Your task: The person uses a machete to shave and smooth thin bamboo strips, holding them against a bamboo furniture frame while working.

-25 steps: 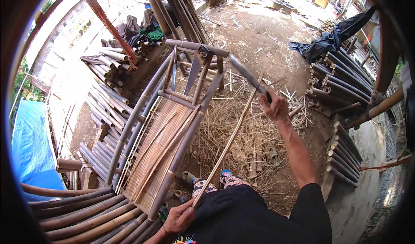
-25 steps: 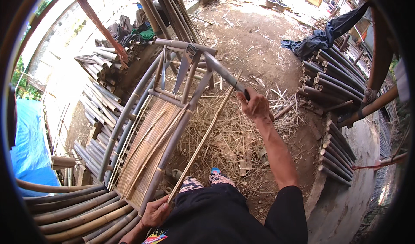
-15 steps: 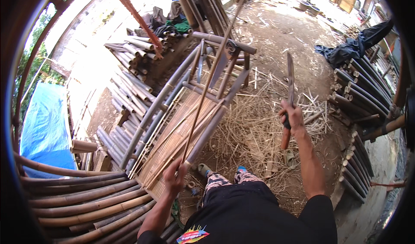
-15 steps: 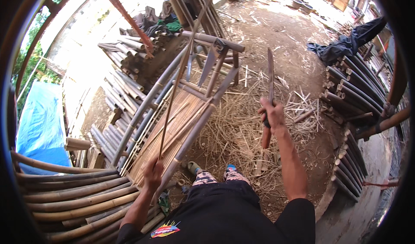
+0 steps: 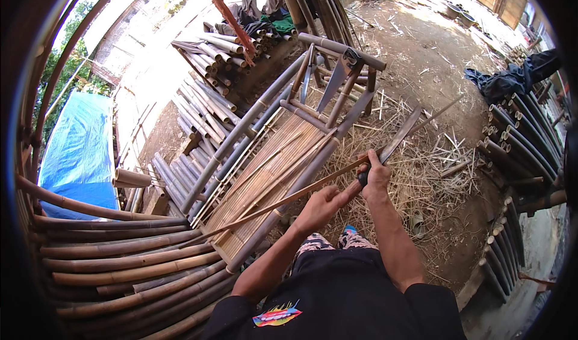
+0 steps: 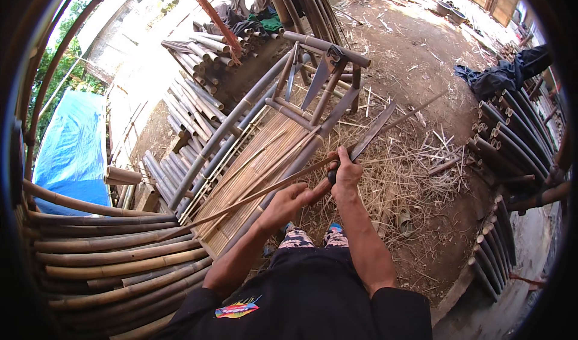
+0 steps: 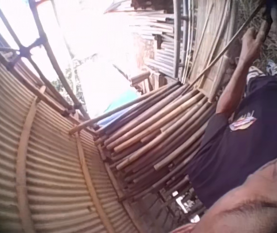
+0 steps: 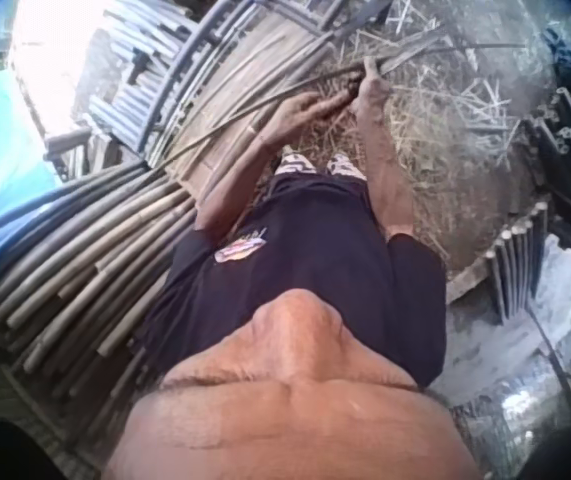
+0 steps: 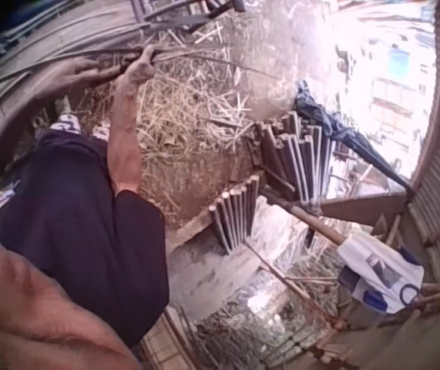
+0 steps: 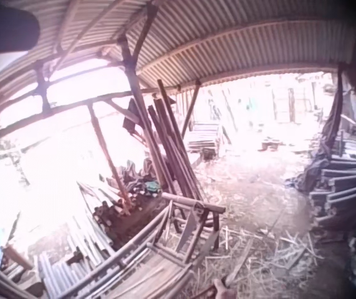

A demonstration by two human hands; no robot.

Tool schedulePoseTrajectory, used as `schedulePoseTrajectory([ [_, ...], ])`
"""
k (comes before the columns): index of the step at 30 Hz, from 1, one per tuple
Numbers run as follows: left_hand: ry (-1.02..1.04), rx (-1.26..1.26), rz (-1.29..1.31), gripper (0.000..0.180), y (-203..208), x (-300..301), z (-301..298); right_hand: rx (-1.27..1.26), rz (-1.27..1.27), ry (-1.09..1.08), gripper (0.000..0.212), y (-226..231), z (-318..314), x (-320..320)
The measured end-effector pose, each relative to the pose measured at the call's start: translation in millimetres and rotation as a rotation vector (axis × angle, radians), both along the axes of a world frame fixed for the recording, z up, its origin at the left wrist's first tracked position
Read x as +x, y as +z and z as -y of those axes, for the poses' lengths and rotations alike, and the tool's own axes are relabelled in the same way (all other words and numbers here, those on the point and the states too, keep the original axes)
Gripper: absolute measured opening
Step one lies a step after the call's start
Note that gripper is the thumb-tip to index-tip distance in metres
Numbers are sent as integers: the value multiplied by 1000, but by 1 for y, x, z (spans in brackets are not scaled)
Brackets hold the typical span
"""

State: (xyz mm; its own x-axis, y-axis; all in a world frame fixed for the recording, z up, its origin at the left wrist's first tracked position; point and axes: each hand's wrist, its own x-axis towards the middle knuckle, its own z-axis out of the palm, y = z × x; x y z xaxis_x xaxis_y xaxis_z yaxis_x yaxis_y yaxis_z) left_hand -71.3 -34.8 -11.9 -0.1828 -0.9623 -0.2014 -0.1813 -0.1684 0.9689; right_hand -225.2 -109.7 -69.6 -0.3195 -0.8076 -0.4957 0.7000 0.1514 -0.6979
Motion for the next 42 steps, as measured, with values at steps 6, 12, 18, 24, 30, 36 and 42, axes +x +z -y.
schedulePoseTrajectory([
  [6, -546, -728, -704, 15, 163, 20, -58, -111, -287, 58, 19, 6, 11, -56],
  [12, -632, -824, -899, 10, 194, -9, -62, -237, -346, 81, 19, 24, 13, -59],
  [18, -902, -638, -912, 11, 190, 6, -45, -253, -375, 155, 19, 22, 7, -62],
  [24, -222, -342, 206, 24, 98, 40, -15, -268, -390, 149, 20, 25, 9, -73],
  [30, -248, 540, -435, 40, -12, 46, -25, -222, -784, 231, 36, 51, 17, -77],
  [36, 47, 346, -185, 29, -12, 28, -6, -201, -1560, 739, 58, 28, -27, -69],
  [42, 110, 71, 116, 28, -28, 23, -9, -610, -1768, 666, 62, 1, -62, -27],
])
